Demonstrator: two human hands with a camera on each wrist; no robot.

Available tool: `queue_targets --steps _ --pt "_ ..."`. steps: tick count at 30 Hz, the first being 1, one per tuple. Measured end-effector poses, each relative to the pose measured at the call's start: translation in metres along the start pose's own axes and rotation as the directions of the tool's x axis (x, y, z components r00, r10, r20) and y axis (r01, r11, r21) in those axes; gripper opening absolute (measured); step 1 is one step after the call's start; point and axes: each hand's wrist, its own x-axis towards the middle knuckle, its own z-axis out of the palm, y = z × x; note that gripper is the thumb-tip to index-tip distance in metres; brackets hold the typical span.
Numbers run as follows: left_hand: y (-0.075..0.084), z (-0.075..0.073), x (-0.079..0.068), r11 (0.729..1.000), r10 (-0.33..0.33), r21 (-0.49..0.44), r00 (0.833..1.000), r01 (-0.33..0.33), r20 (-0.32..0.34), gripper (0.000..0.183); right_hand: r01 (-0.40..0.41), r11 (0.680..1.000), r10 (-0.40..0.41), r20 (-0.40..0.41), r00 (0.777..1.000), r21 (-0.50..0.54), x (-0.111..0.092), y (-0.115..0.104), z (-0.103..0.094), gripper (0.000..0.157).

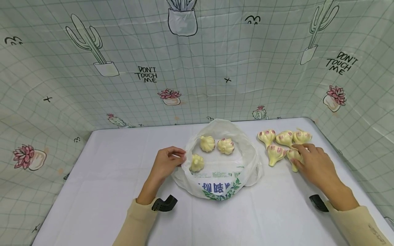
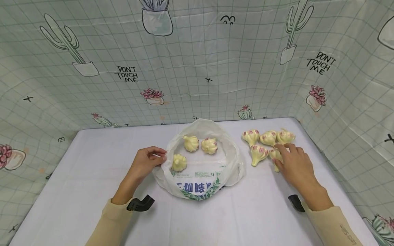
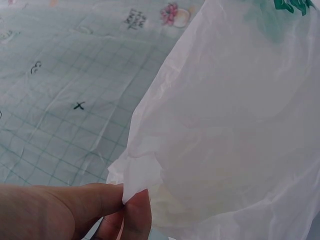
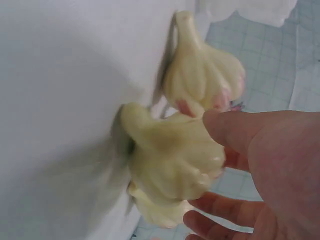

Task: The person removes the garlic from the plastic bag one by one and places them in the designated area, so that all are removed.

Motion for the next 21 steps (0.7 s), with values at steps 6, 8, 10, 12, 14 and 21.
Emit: queue_targets --steps 6,8,10,12,14,21 --pt "-0.002 0.000 0.001 1.000 0.003 0.000 1.000 -0.003 -0.002 0.016 0.014 1.000 -0.015 -0.054 0.998 -0.014 -0.002 -0.014 -0.011 0.051" --pt "-0.002 0.001 0.001 1.000 0.003 0.001 1.000 -0.003 -0.002 0.016 0.038 0.999 -0.039 -0.081 0.996 -0.018 -0.002 -0.023 -0.015 0.052" --pt "-0.002 0.001 0.001 1.000 0.002 0.001 1.000 -0.002 -0.002 0.016 0.065 0.998 -0.067 -0.104 0.992 -0.019 -0.002 -0.032 -0.018 0.053" --pt "-0.002 0.001 0.001 1.000 0.002 0.005 1.000 -0.002 -0.001 0.016 0.101 0.995 -0.103 -0.120 0.988 -0.023 -0.001 -0.041 -0.021 0.053" --pt "-0.002 0.000 0.001 1.000 0.001 0.007 1.000 -0.001 -0.001 0.016 0.140 0.990 -0.142 -0.133 0.981 -0.025 -0.001 -0.050 -0.023 0.054" --pt "-0.002 0.000 0.002 1.000 0.001 0.011 1.000 -0.001 -0.001 0.016 0.245 0.969 -0.243 -0.127 0.962 0.002 0.003 -0.083 -0.026 0.055"
